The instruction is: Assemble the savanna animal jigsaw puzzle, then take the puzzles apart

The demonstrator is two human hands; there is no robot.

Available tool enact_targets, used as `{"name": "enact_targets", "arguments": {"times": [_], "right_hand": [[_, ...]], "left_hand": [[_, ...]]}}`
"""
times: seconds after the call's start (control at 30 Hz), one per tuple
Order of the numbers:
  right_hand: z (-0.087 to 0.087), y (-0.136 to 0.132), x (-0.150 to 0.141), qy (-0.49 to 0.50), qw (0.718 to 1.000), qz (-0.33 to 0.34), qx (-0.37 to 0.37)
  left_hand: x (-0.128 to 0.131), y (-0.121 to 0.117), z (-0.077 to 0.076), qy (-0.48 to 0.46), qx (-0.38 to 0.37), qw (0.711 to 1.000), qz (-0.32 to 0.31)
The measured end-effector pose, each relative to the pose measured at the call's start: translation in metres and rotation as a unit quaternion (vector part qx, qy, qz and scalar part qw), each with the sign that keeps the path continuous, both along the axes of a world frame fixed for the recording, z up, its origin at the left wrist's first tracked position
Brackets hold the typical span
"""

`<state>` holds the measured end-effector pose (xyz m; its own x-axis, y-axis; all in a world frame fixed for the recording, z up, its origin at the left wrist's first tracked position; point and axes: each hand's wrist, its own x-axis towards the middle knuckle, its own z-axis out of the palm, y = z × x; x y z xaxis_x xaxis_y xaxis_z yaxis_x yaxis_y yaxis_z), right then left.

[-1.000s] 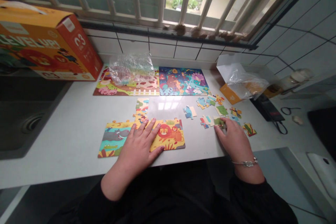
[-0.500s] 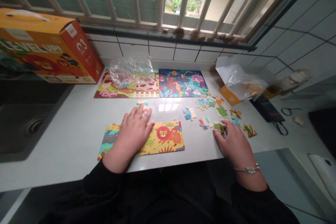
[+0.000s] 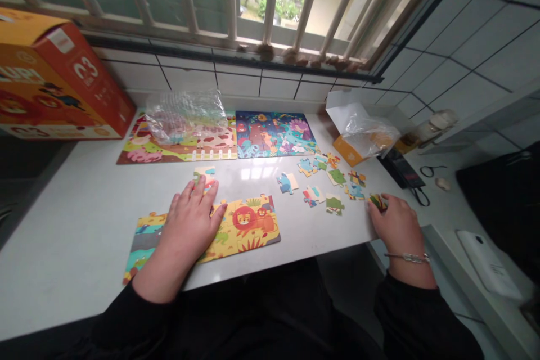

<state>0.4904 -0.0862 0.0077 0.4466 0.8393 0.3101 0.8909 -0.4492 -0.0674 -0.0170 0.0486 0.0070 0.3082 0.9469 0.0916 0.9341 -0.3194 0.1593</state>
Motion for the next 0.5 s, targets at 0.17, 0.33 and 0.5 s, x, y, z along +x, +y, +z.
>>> {"name": "enact_targets", "arguments": {"times": [0.17, 0.33, 0.5], "right_hand": [[-0.01, -0.001, 0.019, 0.031, 0.999, -0.003, -0.017], [-0.017, 0.008, 0.001, 0.049, 0.999, -0.016, 0.003], [-0.021, 0.013, -0.009, 0.059, 0.991, -0.117, 0.041]], "left_hand": [[-0.001, 0.001, -0.004, -0.024, 0.02, 0.999, -0.01], [-0.006, 0.002, -0.001, -0.104, 0.042, 0.994, 0.003], [-0.032, 0.008, 0.005, -0.162, 0.113, 0.976, 0.094]]}}
